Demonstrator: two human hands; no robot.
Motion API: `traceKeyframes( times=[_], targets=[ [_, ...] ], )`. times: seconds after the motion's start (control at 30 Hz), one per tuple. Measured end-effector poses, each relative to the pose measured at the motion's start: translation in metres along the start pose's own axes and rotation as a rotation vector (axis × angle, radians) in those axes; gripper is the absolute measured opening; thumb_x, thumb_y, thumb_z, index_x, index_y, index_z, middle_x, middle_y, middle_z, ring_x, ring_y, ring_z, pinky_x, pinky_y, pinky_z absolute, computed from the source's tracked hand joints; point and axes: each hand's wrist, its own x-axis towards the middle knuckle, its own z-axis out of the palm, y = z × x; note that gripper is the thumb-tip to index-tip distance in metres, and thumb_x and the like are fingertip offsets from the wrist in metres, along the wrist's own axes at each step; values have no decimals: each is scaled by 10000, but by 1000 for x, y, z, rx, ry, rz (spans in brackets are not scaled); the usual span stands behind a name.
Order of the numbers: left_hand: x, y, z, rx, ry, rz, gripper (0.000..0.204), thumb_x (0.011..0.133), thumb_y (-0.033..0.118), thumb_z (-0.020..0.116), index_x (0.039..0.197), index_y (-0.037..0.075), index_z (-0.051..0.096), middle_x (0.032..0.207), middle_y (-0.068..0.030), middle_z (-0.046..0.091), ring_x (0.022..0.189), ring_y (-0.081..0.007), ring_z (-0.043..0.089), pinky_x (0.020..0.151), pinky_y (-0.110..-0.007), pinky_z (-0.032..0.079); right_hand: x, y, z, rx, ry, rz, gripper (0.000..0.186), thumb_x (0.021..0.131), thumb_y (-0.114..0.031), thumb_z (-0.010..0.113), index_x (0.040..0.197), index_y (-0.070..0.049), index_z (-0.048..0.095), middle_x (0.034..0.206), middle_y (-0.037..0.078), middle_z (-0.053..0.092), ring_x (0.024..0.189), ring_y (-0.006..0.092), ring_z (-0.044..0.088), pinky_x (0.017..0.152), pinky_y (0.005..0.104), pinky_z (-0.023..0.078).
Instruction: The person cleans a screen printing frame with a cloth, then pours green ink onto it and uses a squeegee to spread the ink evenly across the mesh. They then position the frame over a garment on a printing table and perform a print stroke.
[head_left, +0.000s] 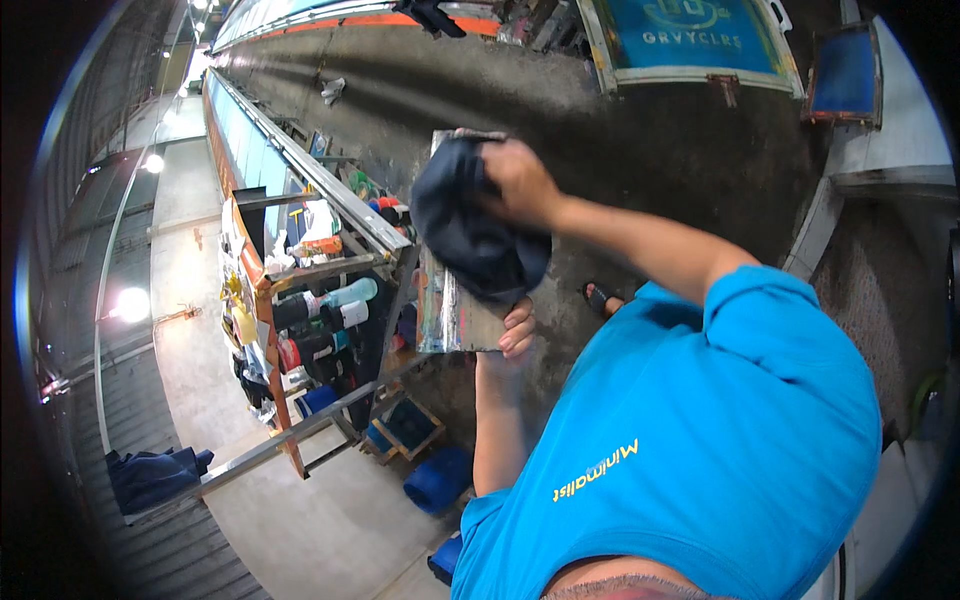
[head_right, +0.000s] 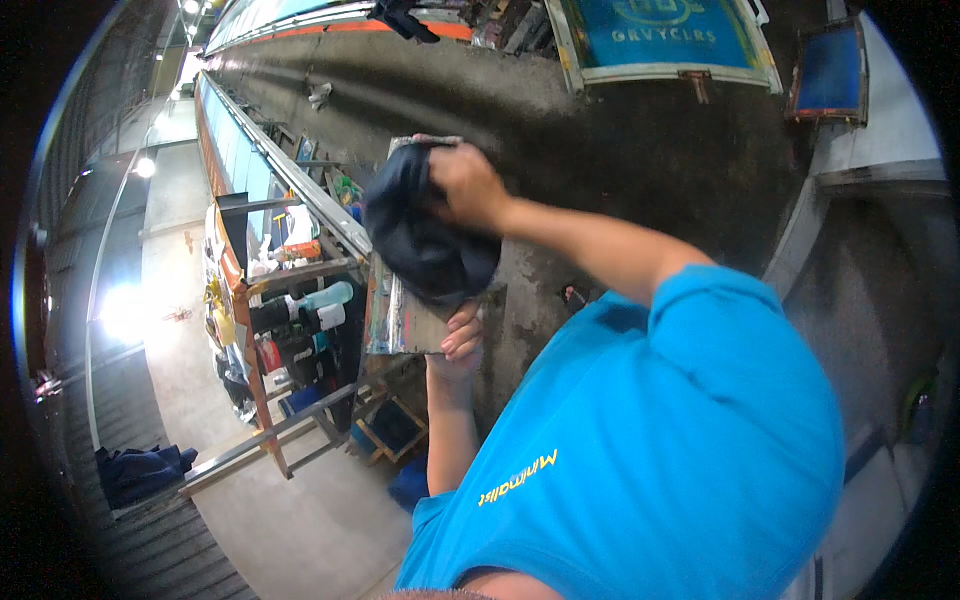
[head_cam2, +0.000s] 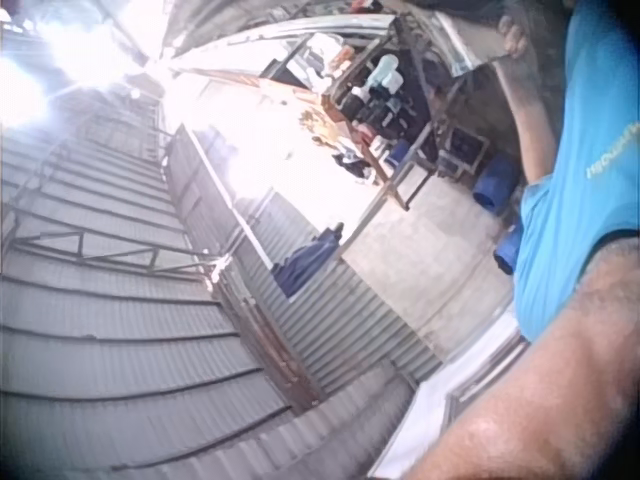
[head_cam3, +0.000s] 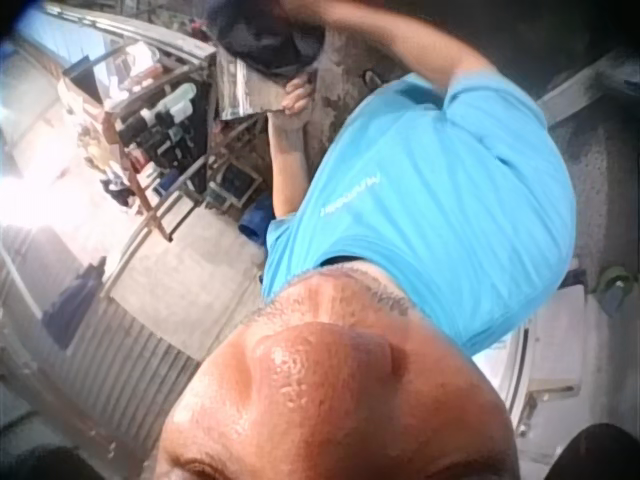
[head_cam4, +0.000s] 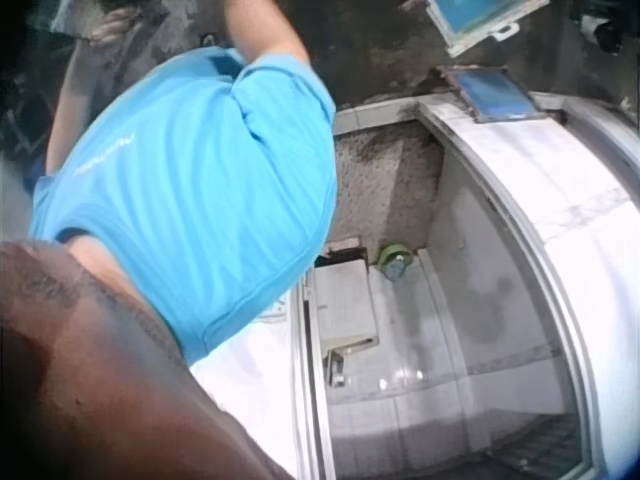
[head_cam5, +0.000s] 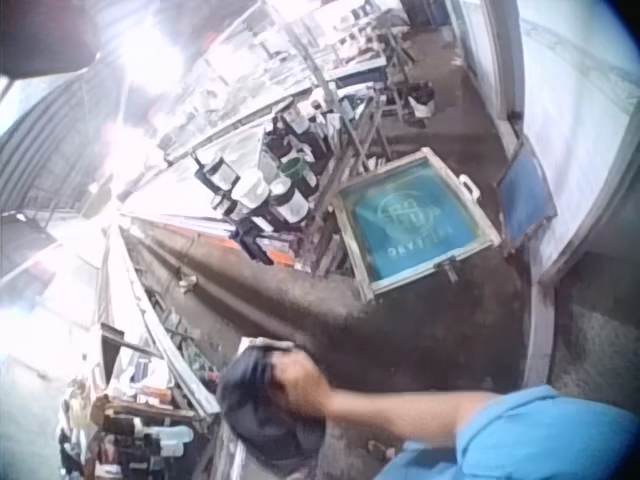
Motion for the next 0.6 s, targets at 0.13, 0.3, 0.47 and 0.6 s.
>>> traceKeyframes(
  times=[0.13,0.3,0.47,0.6],
  targets=[
    [-17,-11,19,3,-94,-152,863,1036,607,476,1621,51,174,862,-172,509,581,-242,611,460,-322,471,49,123,10,409,-139,508,669,828,-532,824,1295,-75,681,1292,134,699,1142,335,692,986,413,541],
    [-22,8,69,221,-65,-183,929,1041,608,446,1647,35,34,875,-175,554,540,-276,617,424,-312,485,22,147,0,1147,-353,747,531,916,-315,795,1326,-11,647,1230,128,706,1110,222,670,985,369,524],
    [17,10,75,1080,403,743,697,1095,470,437,1612,29,285,1080,-91,609,885,-197,621,755,-330,528,-24,107,42,738,-79,223,418,953,-239,737,1313,-38,670,1224,99,723,1088,185,682,948,352,538],
    [80,13,43,1504,400,1099,611,1038,286,667,1500,-6,395,1342,-128,591,1210,-201,567,1055,-348,436,-59,78,52,621,-38,923,361,931,-196,744,1245,-23,705,1184,109,755,1074,184,701,930,352,550]
  ],
)
